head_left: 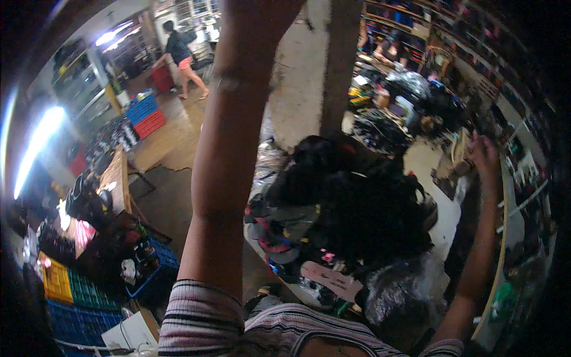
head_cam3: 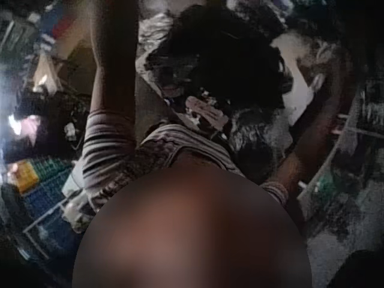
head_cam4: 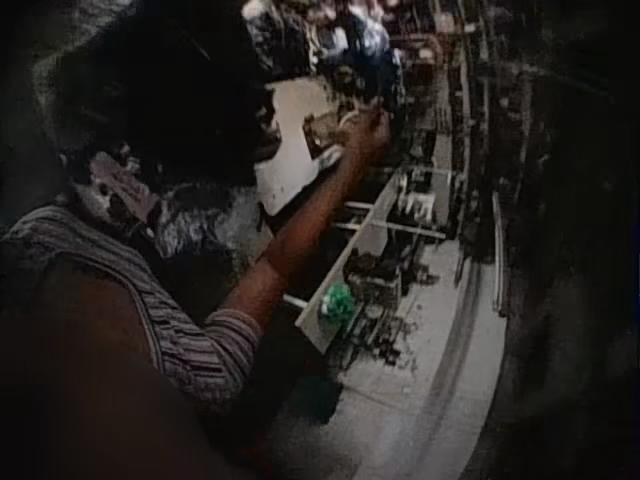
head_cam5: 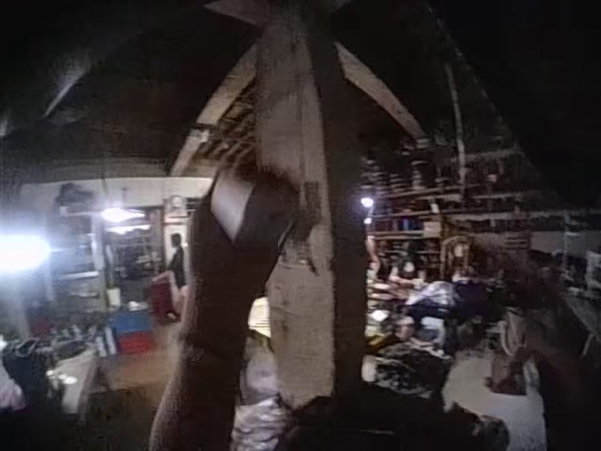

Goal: The person assembles small rectangular pieces with green and yellow stripes by attaching black strips to their edges. They repeatedly pick up pieces, align and press the black strips, and place finished units on the table. The person briefly leaves the table to retrieve a power adapter from a bag and returns to continue assembling.

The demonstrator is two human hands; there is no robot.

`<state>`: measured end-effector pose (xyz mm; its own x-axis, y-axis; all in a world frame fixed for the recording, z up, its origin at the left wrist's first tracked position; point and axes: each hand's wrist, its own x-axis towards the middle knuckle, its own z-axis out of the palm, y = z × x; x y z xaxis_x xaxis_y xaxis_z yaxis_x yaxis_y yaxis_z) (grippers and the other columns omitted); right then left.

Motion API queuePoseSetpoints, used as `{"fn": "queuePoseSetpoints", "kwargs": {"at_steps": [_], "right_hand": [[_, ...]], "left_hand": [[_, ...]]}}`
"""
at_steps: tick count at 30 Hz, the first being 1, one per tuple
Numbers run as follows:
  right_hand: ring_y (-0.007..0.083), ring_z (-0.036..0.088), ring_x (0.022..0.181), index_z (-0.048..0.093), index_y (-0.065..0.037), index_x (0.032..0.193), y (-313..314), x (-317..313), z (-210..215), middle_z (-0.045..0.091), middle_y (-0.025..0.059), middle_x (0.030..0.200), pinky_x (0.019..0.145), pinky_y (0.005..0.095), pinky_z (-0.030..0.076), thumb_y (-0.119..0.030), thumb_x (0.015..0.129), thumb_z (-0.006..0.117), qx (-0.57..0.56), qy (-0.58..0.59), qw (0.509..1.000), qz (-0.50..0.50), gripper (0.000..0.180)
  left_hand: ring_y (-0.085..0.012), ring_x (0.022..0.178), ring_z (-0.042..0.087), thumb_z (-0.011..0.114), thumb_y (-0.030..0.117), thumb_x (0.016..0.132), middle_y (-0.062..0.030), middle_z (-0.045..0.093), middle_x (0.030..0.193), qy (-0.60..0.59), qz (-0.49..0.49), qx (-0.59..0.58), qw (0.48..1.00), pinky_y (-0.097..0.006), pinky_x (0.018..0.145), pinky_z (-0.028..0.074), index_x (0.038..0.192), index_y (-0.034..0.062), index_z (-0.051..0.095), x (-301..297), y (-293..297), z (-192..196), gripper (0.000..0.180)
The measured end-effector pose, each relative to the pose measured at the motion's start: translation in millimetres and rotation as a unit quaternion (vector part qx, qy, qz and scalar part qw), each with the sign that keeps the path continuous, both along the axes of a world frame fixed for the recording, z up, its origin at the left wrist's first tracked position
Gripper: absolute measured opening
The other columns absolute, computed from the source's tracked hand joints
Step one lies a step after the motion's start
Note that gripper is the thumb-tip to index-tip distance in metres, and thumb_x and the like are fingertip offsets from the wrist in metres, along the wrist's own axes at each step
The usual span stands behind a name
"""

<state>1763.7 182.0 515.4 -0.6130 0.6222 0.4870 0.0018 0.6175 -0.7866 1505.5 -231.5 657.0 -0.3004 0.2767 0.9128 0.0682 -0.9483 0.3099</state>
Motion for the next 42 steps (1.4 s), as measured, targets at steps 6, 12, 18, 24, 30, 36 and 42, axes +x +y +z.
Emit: {"fn": "queuePoseSetpoints", "kwargs": {"at_steps": [6,12,18,24,30,36,42], "right_hand": [[0.0056,0.055,0.062,0.064,-0.007,0.085,-199.2,-42.5,91.7,0.060,-0.0012,0.073,0.055,0.0228,0.045,-0.041,0.093,0.069,0.196,-0.252,0.901,0.295,0.036],[0.0165,0.059,0.061,0.066,-0.004,0.088,-436.2,-218.2,78.3,0.059,0.0076,0.070,0.061,0.0283,0.048,-0.034,0.100,0.058,0.123,-0.298,0.827,0.461,0.033],[0.0322,0.054,0.103,0.066,-0.007,0.107,-498.8,-489.5,-88.0,0.053,0.0126,0.110,0.091,0.0442,0.046,-0.015,0.094,0.060,0.552,-0.075,0.813,0.167,0.017],[0.0477,0.022,0.144,0.011,-0.017,0.158,-626.6,-592.3,-306.6,0.017,0.0300,0.157,0.114,0.0567,0.032,-0.021,0.086,0.070,0.342,-0.361,0.858,0.130,0.094],[0.0578,0.046,0.124,0.042,0.009,0.134,-875.1,-589.7,-438.7,0.050,0.0408,0.128,0.108,0.0697,0.030,-0.070,0.093,0.039,-0.706,-0.481,0.369,0.366,0.088],[0.0495,0.058,0.115,0.046,0.005,0.130,-993.0,-769.7,-423.5,0.054,0.0312,0.132,0.091,0.0559,0.054,-0.061,0.097,0.045,-0.760,-0.411,-0.064,0.500,0.074],[0.0153,0.055,0.054,0.055,0.005,0.107,-1025.0,-934.8,-465.9,0.064,0.0146,0.084,0.049,0.0279,0.053,-0.024,0.097,0.064,-0.821,-0.498,0.067,0.271,0.033]], "left_hand": [[-0.0280,0.113,0.057,0.064,0.026,0.096,-0.0080,0.060,0.113,-0.241,0.281,-0.112,0.922,-0.061,0.104,0.043,0.119,0.0078,0.061,-37.7,-239.1,-140.1,0.029],[-0.0287,0.120,0.057,0.048,0.046,0.102,-0.0120,0.053,0.139,-0.335,0.358,-0.260,0.832,-0.048,0.089,0.054,0.147,0.0067,0.041,-21.6,-470.7,-269.9,0.060],[-0.0230,0.085,0.071,0.039,0.043,0.105,-0.0191,0.056,0.137,-0.375,0.407,-0.433,0.712,-0.027,0.057,0.053,0.156,0.0063,0.023,3.8,-628.7,-310.6,0.065],[-0.0080,0.056,0.055,0.050,0.010,0.101,-0.0029,0.058,0.061,-0.319,0.532,-0.607,0.497,-0.024,0.048,0.041,0.113,0.0007,0.069,-56.4,-693.5,-324.7,0.024],[-0.0226,0.055,0.064,0.068,0.020,0.088,-0.0134,0.065,0.064,-0.203,0.535,-0.656,0.491,-0.032,0.052,0.048,0.088,0.0029,0.070,-226.3,-711.5,-323.4,0.017],[-0.0385,0.069,0.066,0.068,0.036,0.087,-0.0178,0.068,0.074,-0.006,0.395,-0.761,0.514,-0.042,0.065,0.054,0.100,0.0125,0.073,-437.9,-721.7,-310.9,0.028],[-0.0375,0.073,0.068,0.064,0.028,0.092,-0.0167,0.071,0.084,0.016,0.337,-0.734,0.589,-0.041,0.067,0.055,0.107,0.0119,0.072,-587.0,-766.4,-291.1,0.024]]}}
